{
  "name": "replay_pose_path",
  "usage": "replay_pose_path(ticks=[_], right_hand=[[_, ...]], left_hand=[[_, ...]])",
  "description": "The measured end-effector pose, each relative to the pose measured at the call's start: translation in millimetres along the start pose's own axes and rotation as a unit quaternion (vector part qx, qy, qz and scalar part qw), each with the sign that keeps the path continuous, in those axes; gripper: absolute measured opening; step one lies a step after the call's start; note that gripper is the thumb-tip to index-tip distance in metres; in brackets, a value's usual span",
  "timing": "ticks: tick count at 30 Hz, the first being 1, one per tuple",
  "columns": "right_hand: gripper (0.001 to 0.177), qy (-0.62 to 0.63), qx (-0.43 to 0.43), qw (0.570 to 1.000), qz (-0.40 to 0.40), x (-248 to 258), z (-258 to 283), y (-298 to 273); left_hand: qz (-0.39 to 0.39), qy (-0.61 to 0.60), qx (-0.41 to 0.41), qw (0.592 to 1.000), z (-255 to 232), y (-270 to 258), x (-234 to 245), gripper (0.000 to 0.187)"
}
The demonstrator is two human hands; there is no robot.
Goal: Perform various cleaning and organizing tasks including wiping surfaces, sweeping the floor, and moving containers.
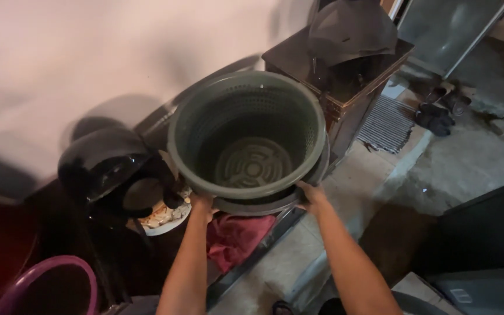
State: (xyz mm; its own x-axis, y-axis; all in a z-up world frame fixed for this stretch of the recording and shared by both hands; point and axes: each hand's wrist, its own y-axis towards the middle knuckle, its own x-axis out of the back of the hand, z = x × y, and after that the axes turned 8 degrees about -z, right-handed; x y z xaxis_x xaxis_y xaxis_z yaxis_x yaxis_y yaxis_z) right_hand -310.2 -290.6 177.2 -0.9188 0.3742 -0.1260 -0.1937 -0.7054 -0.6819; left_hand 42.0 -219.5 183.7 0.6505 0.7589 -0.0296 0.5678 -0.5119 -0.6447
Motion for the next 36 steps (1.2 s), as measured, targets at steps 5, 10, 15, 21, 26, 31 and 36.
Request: replay_pose_path(ticks=[5,10,15,21,26,31,36], right_hand=[[0.047,0.002,0.013,1.0,-0.002,4.8,-13.3,4.2],[0.053,0.046,0.027,0.997,-0.054,22.8,-14.2,-53.9],[0.058,0.184,0.1,0.977,-0.031,67.6,-50.6,-81.8],[0.058,0.186,0.13,0.97,-0.089,121.6,-66.2,-184.4],[0.059,0.212,0.137,0.958,-0.133,169.4,-116.8,-280.8],[0.058,0.188,0.125,0.953,-0.201,239.5,-187.9,-333.4],[0.058,0.248,0.119,0.934,-0.23,306.6,-247.7,-363.2]], left_hand=[[0.018,0.003,-0.06,0.998,12.5,5.8,7.0,0.083],[0.014,0.064,-0.059,0.996,9.7,-14.7,12.2,0.077],[0.091,0.013,-0.118,0.989,26.5,-31.0,20.0,0.078],[0.145,0.005,-0.096,0.985,56.0,-73.0,46.8,0.074],[0.179,0.061,-0.07,0.98,55.8,-191.3,93.8,0.068],[0.214,0.071,-0.085,0.971,140.3,-180.0,108.5,0.066],[0.261,0.096,-0.077,0.957,195.2,-233.0,121.1,0.063]])
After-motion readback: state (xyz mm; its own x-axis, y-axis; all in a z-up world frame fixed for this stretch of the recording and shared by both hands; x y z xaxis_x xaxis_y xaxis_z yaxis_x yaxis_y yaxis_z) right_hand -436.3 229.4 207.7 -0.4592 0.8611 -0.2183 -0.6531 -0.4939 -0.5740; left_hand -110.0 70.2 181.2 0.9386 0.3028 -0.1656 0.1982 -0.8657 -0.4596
